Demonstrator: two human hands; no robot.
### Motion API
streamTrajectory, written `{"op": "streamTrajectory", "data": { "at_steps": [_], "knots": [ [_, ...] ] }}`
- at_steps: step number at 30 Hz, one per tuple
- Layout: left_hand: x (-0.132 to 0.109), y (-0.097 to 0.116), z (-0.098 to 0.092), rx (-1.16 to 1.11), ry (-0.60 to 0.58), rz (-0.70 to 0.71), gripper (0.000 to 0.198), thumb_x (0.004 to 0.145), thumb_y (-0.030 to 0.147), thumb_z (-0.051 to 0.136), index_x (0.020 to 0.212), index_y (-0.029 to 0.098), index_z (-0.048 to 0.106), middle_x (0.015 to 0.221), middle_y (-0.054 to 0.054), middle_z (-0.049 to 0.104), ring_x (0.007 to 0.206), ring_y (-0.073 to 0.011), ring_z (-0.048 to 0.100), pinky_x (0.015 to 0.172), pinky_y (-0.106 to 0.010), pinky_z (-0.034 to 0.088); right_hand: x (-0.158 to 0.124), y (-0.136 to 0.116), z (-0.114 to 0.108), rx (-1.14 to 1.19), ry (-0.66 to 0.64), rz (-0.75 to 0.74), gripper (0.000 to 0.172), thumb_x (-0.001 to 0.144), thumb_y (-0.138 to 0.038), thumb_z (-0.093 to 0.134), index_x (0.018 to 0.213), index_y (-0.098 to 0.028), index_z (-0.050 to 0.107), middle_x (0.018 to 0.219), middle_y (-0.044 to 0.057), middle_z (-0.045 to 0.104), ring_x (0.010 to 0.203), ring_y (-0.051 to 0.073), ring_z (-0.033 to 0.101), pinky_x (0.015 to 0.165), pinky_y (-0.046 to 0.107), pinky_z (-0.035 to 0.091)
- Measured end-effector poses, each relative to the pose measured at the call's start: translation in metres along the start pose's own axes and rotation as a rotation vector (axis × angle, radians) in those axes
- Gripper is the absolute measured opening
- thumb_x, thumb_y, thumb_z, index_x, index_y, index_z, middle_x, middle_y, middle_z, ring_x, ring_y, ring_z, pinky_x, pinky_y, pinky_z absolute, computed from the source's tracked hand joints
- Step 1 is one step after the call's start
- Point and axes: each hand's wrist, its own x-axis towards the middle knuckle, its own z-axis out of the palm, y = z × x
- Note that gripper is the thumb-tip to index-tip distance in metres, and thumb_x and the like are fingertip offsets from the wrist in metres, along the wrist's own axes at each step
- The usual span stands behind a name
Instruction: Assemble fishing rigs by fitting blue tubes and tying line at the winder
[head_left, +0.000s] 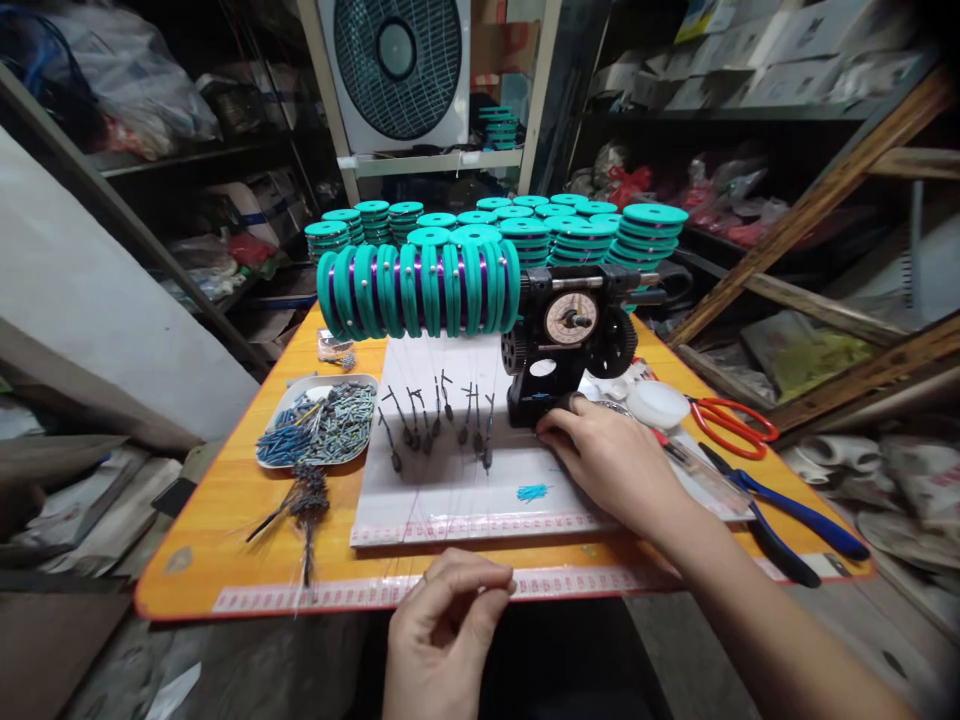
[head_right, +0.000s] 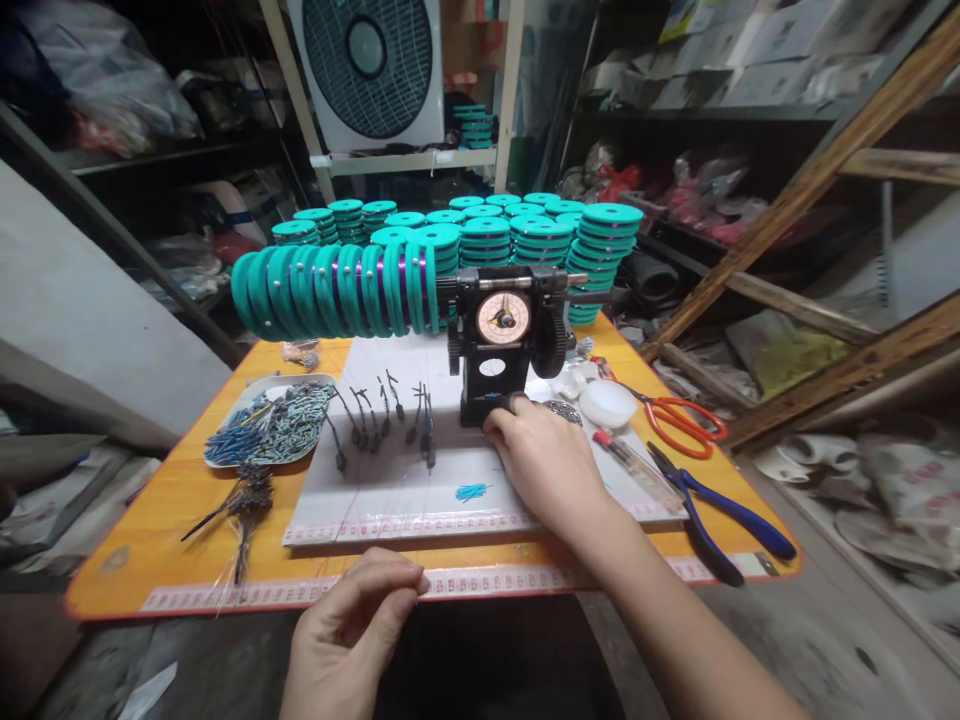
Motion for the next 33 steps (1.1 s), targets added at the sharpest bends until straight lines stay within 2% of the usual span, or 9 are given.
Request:
{"op": "streamTrajectory", "data": {
  "at_steps": [2,5,8,13,17,23,27,30,33],
  "knots": [
    [-0.002,-0.003,0.001,-0.048,0.035,-0.082,0.008,0.079,0.023,0.071,0.086,0.023,0.075,0.077,-0.002,0.066,0.073,-0.0099,0.062,0.067,-0.014,0.05,-0.002,0.008,-0.002,0.059,-0.017,-0.017,0.013,0.091,-0.023,0.056,0.092,-0.026,0.07,0.087,0.001,0.064,0.079,0.018,0.062,0.063,0.028,0.037],
    [-0.007,-0.004,0.005,-0.144,0.126,-0.26,0.029,0.071,0.035,0.079,0.094,0.019,0.072,0.074,-0.002,0.066,0.063,-0.0084,0.058,0.059,-0.015,0.046,-0.007,0.023,-0.006,0.103,0.009,0.01,0.013,0.091,-0.024,0.057,0.096,-0.026,0.069,0.092,0.0,0.065,0.084,0.017,0.062,0.072,0.027,0.042],
    [-0.009,-0.002,0.009,-0.183,0.153,-0.329,0.038,0.065,0.042,0.082,0.087,0.015,0.067,0.07,-0.004,0.067,0.057,-0.0086,0.056,0.055,-0.016,0.044,-0.012,0.031,-0.01,0.077,0.037,0.054,0.013,0.091,-0.026,0.057,0.097,-0.025,0.069,0.092,0.002,0.064,0.085,0.019,0.062,0.074,0.029,0.042],
    [-0.007,-0.004,0.007,-0.134,0.165,-0.266,0.029,0.062,0.041,0.083,0.065,0.016,0.068,0.069,-0.005,0.066,0.065,-0.0122,0.061,0.06,-0.017,0.047,-0.013,0.015,-0.01,0.008,0.022,0.071,0.016,0.087,-0.037,0.061,0.088,-0.026,0.072,0.085,0.003,0.063,0.081,0.022,0.062,0.063,0.031,0.039],
    [-0.006,-0.009,0.002,-0.055,0.05,-0.162,0.018,0.071,0.035,0.077,0.07,0.018,0.072,0.071,-0.005,0.066,0.066,-0.0138,0.061,0.059,-0.018,0.047,-0.009,0.002,-0.002,-0.047,0.072,0.098,0.016,0.088,-0.032,0.059,0.087,-0.025,0.073,0.081,0.004,0.063,0.077,0.022,0.062,0.057,0.031,0.033],
    [-0.007,-0.005,0.007,-0.034,0.119,-0.15,0.017,0.071,0.036,0.077,0.075,0.021,0.075,0.071,-0.002,0.06,0.066,-0.0104,0.055,0.06,-0.017,0.044,-0.022,0.001,-0.005,-0.03,0.171,0.058,0.015,0.092,-0.026,0.054,0.09,-0.021,0.067,0.084,0.005,0.062,0.075,0.023,0.061,0.057,0.031,0.036],
    [-0.007,-0.008,0.004,-0.009,0.108,-0.219,0.02,0.071,0.036,0.077,0.082,0.019,0.075,0.073,-0.002,0.061,0.063,-0.0088,0.054,0.056,-0.015,0.043,-0.056,-0.012,-0.024,0.266,0.334,-0.076,0.007,0.094,-0.021,0.052,0.098,-0.02,0.058,0.087,0.004,0.062,0.075,0.015,0.062,0.068,0.027,0.047],
    [-0.006,-0.008,0.0,0.051,-0.038,-0.123,0.013,0.077,0.031,0.073,0.078,0.018,0.073,0.074,-0.004,0.065,0.066,-0.0111,0.059,0.059,-0.016,0.046,-0.083,-0.032,-0.029,0.621,0.207,-0.166,0.013,0.09,-0.014,0.058,0.097,-0.024,0.053,0.084,-0.001,0.063,0.069,0.01,0.063,0.063,0.017,0.049],
    [-0.005,-0.003,-0.003,0.034,-0.101,-0.032,0.007,0.081,0.024,0.069,0.08,0.019,0.072,0.077,-0.005,0.067,0.072,-0.0127,0.063,0.064,-0.017,0.049,-0.104,-0.049,-0.015,0.847,0.166,-0.118,0.021,0.088,-0.011,0.059,0.099,-0.027,0.049,0.083,-0.004,0.064,0.074,0.008,0.066,0.068,0.013,0.052]
  ]
}}
